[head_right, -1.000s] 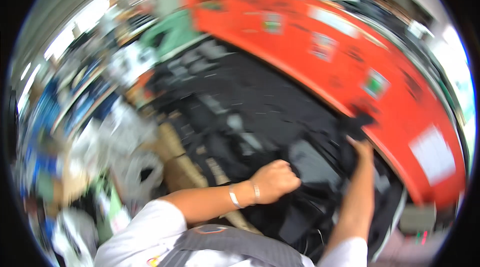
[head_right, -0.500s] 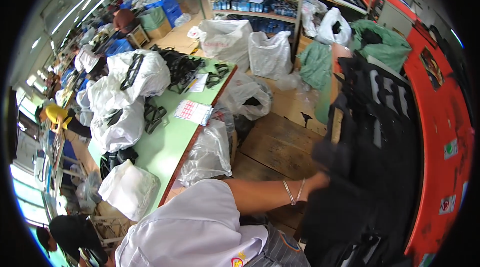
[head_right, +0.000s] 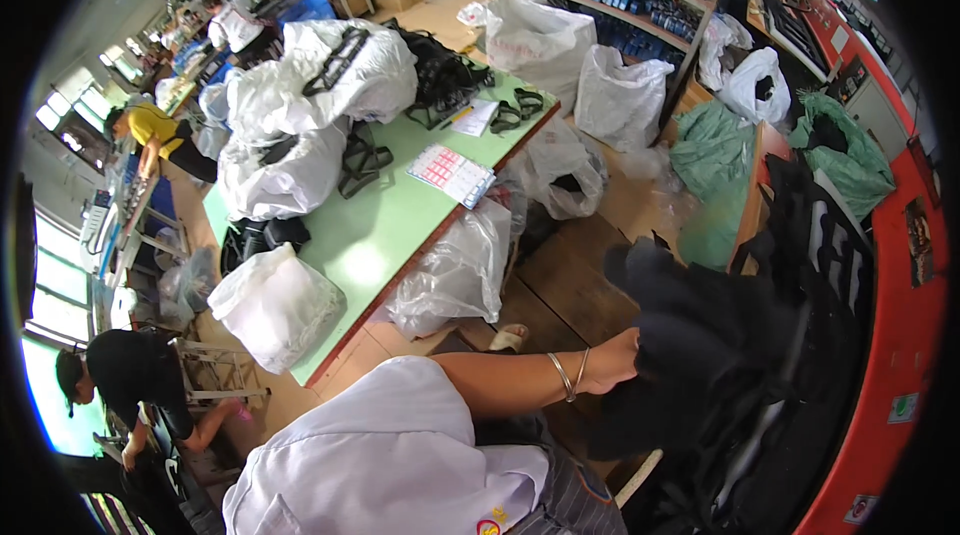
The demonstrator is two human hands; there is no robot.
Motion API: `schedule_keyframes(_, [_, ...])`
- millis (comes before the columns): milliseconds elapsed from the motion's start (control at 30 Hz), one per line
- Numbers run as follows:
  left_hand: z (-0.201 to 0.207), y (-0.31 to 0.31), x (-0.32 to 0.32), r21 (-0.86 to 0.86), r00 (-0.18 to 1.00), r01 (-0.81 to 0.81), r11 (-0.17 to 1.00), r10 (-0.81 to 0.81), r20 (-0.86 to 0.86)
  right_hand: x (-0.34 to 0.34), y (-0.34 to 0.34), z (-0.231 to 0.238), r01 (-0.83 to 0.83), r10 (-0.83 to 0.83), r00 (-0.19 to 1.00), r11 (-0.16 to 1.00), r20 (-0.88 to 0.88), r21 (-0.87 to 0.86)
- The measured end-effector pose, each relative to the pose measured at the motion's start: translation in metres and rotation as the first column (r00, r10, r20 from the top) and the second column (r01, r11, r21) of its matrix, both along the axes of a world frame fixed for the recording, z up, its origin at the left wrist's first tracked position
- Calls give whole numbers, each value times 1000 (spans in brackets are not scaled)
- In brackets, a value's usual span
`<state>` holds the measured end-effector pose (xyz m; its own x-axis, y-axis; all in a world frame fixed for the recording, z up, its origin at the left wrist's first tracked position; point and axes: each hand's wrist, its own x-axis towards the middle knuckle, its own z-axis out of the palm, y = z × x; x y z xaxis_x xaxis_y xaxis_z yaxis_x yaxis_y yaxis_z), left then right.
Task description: Operating a hydraulic press to die-cut fabric or synthetic materials for shoe manufacturing.
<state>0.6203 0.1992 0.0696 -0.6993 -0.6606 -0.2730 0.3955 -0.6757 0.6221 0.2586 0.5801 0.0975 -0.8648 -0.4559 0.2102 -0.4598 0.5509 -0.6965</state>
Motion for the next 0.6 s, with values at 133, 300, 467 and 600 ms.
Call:
schedule_keyframes(133, [-27,-30,-18,-18,994,6,1000,-8,-113,56,-65,67,71,-36,949,992,-312,102])
schedule_keyframes(300, [-64,-94,-9,-24,954,-298,954,299,4,43,-164,91,-93,209,852,963,-480,253])
schedule_keyframes(467, [-83,-193,55,-209,655,-705,678,735,177,116,-353,62,-550,714,535,700,-452,456])
schedule_keyframes(600, [-144,-244,132,-242,524,-716,655,733,433,228,-483,38,-844,876,481,476,-43,247])
